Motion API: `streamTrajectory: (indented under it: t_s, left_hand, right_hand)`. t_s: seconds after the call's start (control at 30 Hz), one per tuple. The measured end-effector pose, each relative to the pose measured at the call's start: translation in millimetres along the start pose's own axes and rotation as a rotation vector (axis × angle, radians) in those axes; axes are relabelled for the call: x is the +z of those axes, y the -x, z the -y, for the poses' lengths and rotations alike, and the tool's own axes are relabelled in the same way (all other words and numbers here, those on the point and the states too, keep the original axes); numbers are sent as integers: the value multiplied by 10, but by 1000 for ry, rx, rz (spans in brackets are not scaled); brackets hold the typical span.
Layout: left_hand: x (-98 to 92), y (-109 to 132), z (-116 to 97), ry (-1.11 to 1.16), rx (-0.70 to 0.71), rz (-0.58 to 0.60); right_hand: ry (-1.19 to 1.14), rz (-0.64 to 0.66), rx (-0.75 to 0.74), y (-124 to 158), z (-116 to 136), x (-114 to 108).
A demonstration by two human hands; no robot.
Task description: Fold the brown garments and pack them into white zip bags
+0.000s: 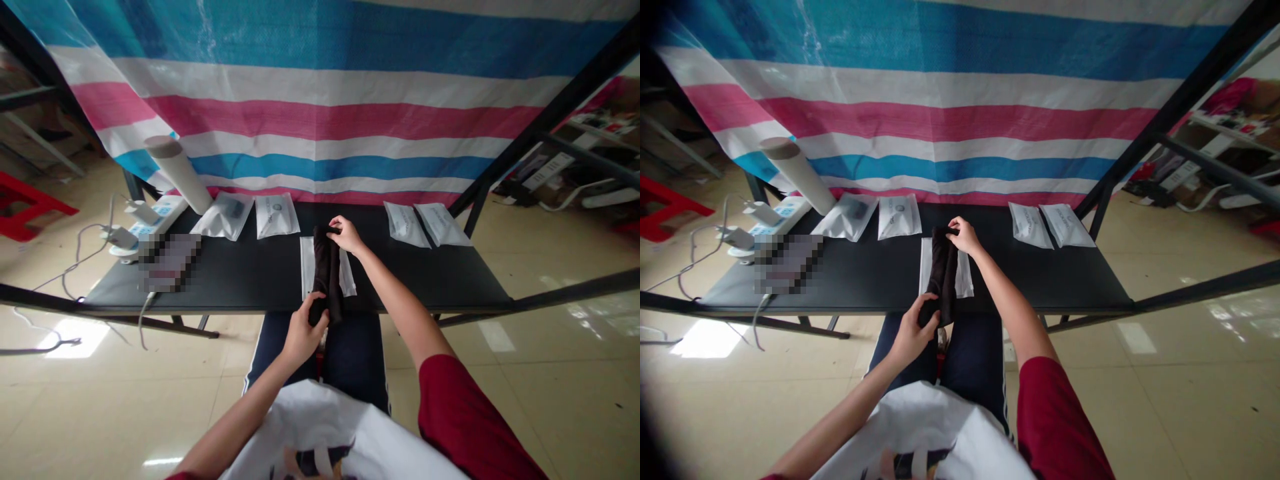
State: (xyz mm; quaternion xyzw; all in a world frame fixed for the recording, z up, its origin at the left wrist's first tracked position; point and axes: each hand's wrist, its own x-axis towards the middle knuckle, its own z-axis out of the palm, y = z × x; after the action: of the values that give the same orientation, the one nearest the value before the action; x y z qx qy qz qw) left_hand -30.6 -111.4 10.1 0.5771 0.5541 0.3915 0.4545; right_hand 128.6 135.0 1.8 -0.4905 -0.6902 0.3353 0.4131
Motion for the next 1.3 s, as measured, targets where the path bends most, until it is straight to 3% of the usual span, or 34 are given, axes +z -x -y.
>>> streamTrajectory:
  t_s: [0.13, 0.3, 0.37, 0.5, 0.6, 0.73, 0.87, 0.97, 1.3]
  left_hand:
    - [87, -1, 95, -120, -29, 28]
    - [-90, -12, 125, -322, 2, 302]
    - [-194, -26, 101, -476, 22, 355]
    - [-343, -67, 55, -734, 141, 278]
    - [-403, -111, 60, -841, 314, 163]
    - [-467, -219, 117, -942, 512, 181]
    - [-489, -347, 204, -968, 610, 336]
    - [-455, -401, 273, -946, 624, 379]
    - [-402, -439, 308, -646, 583, 302]
  right_hand:
    - [197, 77, -6, 49, -56, 151]
    - [353, 28, -12, 108, -130, 116]
    - [374, -31, -33, 127, -140, 44]
    - [282, -123, -101, 337, -84, -156]
    - [299, -105, -162, 719, 56, -325]
    - [406, 144, -328, 1343, 349, -473]
    - [591, 430, -401, 1732, 575, -436]
    - [656, 535, -442, 1813, 590, -349]
    - [575, 419, -404, 1903, 350, -206]
